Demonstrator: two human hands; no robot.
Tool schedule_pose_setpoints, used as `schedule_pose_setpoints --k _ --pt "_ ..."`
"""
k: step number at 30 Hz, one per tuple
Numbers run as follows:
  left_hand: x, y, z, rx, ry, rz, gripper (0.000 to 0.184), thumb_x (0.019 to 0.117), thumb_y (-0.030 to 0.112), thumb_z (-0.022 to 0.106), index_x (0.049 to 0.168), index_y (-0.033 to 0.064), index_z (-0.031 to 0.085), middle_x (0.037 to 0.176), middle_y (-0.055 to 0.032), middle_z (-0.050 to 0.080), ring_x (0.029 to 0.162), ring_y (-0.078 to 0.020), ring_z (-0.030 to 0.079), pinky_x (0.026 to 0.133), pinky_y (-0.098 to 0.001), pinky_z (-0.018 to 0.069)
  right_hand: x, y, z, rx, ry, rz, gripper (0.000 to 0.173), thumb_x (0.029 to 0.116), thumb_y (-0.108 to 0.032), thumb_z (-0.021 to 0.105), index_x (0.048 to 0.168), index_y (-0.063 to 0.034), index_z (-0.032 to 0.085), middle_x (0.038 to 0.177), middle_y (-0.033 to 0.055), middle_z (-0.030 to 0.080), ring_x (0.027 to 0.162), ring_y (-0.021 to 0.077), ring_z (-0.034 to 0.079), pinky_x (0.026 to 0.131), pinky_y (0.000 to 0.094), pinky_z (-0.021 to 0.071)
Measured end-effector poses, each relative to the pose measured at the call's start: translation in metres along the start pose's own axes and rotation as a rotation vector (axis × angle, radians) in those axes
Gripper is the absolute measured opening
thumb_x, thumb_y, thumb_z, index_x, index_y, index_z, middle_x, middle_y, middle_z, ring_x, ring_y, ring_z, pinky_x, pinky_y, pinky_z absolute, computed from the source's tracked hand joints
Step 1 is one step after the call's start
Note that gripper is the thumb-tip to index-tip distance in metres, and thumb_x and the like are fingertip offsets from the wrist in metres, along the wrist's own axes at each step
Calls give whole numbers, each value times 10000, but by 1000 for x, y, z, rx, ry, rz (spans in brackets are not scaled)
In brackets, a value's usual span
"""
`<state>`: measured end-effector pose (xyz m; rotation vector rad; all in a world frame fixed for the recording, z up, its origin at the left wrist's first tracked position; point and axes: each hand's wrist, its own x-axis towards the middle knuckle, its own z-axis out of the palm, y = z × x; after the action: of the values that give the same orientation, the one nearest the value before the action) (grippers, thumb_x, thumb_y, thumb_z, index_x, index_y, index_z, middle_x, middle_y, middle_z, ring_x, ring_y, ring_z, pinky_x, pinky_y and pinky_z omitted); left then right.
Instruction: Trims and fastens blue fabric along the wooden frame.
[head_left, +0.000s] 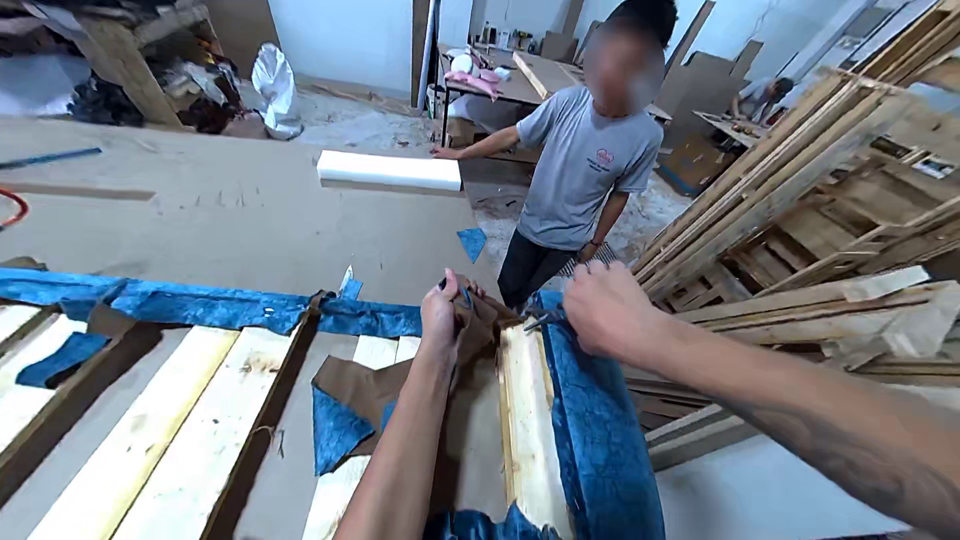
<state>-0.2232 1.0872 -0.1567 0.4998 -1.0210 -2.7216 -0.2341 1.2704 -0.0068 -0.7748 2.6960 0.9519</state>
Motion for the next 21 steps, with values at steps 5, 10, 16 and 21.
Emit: schedule_pose_setpoints --k 5,10,16,21 --pt "-12 -2 10 95 -148 40 464 1114 424 382 1033 42 634 861 -79 673 817 -175 676 770 -358 588 49 -20 -12 -132 -152 -116 237 763 -190 806 868 -5 702 979 200 666 936 395 656 720 576 521" --pt "-38 -14 -8 199 -218 32 494 1091 467 423 905 68 648 772 -67 643 695 -163 631 649 -342 557 51 -12 -13 -97 -176 -142 120 910 -145 660 838 -50 676 854 141 673 800 340 686 628 538 530" --pt "-84 -46 7 720 -437 3 432 982 467 649 774 93 714 664 15 607 612 -92 583 615 -326 510 41 -19 -19 -62 -168 -193 144 962 -74 571 890 -36 689 896 151 678 839 350 688 650 535 543" --pt "-87 -50 -12 640 -399 76 432 960 416 689 658 107 676 604 27 580 572 -77 557 575 -300 481 42 -22 -16 -36 -201 -183 133 968 -69 579 954 -19 701 984 175 677 907 372 687 689 552 562"
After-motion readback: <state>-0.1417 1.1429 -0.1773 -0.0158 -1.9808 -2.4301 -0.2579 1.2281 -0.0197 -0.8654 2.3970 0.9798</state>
